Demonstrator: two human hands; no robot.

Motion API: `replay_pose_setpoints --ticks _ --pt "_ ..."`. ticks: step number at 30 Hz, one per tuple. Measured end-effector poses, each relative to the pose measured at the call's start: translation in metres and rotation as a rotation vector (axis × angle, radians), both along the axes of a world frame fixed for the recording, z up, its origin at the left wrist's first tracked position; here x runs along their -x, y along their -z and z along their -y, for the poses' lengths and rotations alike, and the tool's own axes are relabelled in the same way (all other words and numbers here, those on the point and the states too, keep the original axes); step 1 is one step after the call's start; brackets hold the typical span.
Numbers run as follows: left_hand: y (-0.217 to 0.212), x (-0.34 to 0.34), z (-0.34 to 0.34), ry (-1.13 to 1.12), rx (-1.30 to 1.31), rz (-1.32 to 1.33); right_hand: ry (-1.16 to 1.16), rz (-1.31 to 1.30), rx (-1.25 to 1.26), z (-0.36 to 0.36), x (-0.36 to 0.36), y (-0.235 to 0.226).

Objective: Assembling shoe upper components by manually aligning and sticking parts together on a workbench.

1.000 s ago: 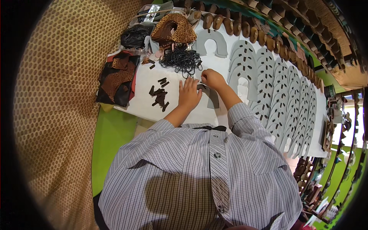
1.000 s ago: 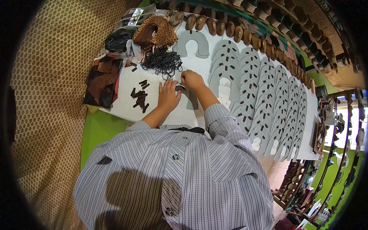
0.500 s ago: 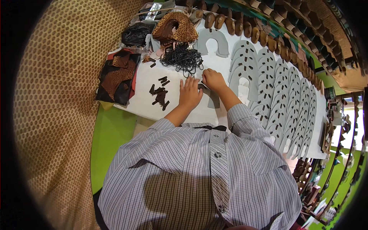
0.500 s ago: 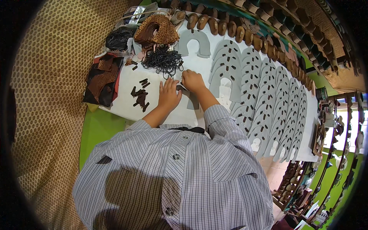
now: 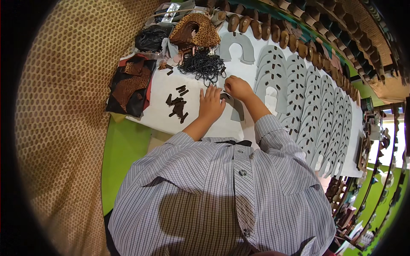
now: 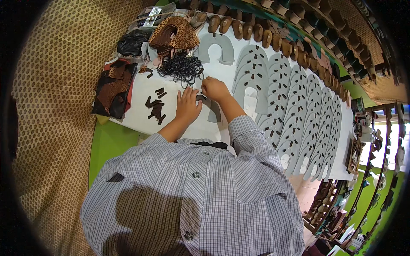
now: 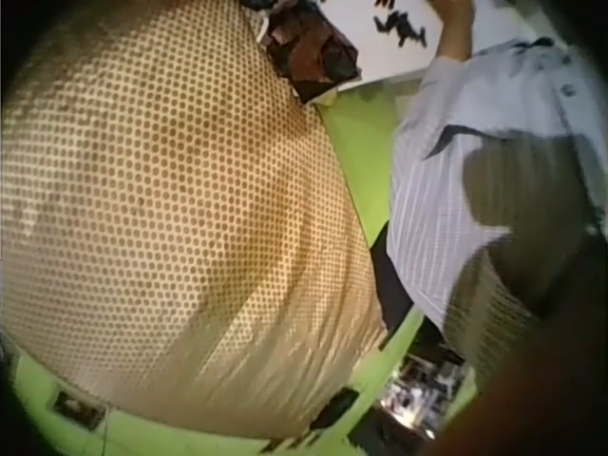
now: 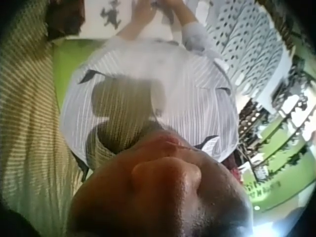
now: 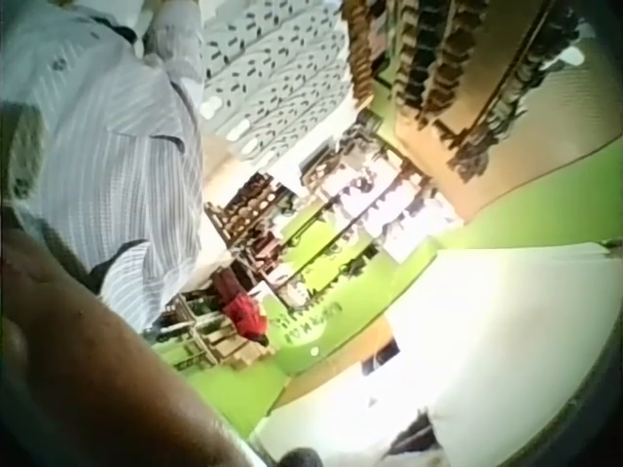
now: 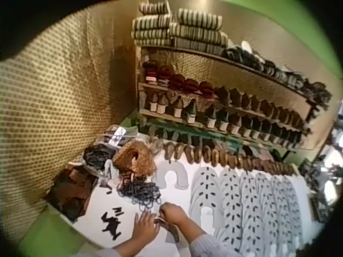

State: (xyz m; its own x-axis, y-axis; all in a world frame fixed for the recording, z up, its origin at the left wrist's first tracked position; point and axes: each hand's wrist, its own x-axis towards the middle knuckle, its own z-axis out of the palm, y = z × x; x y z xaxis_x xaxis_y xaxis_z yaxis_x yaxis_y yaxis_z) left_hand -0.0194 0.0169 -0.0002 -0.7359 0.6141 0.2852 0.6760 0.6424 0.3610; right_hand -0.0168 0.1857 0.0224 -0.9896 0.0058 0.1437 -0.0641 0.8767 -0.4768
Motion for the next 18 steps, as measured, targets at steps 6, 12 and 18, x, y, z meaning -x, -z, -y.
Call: replay_pose_setpoints --ticks 6,12,18 --pt "-0.001 0.000 -0.002 0.007 0.000 0.005 -0.013 0.075 -0.068 -0.006 0.011 0.008" --pt "0.000 0.000 0.000 0.007 -0.007 -0.022 -0.073 0.043 -0.164 -0.002 0.010 0.008" --pt "0.000 -0.001 -0.001 -0.015 -0.006 -0.047 -0.043 -0.002 -0.130 -0.001 0.004 0.007"
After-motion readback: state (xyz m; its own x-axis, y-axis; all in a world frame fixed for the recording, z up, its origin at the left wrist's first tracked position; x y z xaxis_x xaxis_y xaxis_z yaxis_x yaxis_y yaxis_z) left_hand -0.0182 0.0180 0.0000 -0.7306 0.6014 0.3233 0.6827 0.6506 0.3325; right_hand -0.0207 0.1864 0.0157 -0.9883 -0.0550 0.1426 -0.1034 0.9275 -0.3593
